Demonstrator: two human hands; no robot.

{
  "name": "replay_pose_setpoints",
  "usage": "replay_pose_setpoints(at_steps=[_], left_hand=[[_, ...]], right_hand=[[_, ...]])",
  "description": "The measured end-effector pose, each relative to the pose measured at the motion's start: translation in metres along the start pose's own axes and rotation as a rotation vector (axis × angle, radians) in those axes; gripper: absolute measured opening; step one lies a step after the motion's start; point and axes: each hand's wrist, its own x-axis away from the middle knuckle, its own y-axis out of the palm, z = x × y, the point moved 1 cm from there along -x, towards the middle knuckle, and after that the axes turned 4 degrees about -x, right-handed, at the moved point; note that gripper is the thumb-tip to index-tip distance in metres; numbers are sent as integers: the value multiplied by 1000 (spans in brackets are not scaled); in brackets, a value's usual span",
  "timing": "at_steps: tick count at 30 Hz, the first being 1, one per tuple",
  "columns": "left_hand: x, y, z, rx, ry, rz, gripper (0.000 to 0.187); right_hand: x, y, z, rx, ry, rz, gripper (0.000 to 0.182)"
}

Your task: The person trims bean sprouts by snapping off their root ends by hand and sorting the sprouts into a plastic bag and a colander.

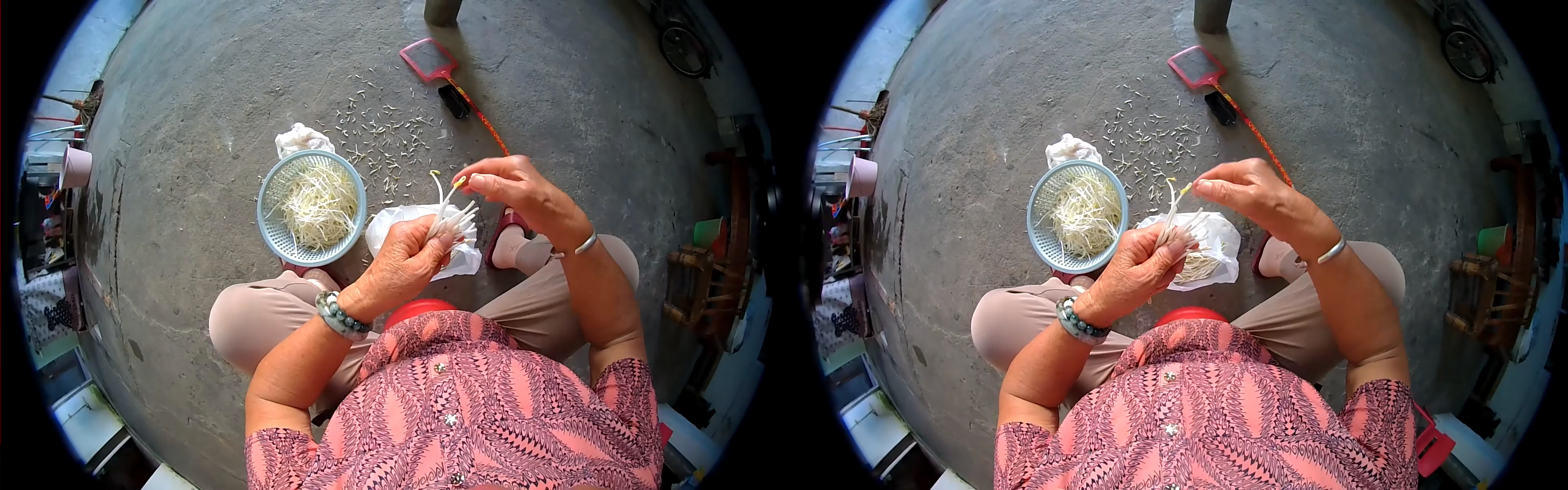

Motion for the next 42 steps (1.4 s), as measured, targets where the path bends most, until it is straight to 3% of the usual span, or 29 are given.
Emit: replay_pose_setpoints(at_steps=[3,9,13,16,24,28,32,34,38,42], left_hand=[[1,0,1,-47,49,-63,27],[5,0,-5,-17,-3,-185,26],[4,-1,0,19,-71,-171,21],[3,3,3,63,-51,-127,20],[0,-1,-7,211,-144,-142,31],[-2,-3,-9,368,-119,-82,33],[-3,-6,-8,553,-242,127,32],[-3,-9,-8,602,-234,117,31],[-2,-8,-4,663,-190,107,29],[-1,-11,1,772,-140,74,23]], right_hand=[[-3,11,0,-176,61,-199,48],[4,24,-4,-574,103,-286,26],[-1,21,5,-568,-36,-214,21],[0,18,2,-598,-25,-86,20],[4,-1,-4,-688,-200,182,20],[10,1,-5,-464,-313,291,18],[22,10,-19,-216,-510,366,17],[25,15,-21,-161,-611,399,15],[24,23,-14,531,-983,401,20],[27,59,-10,778,-1097,321,27]])
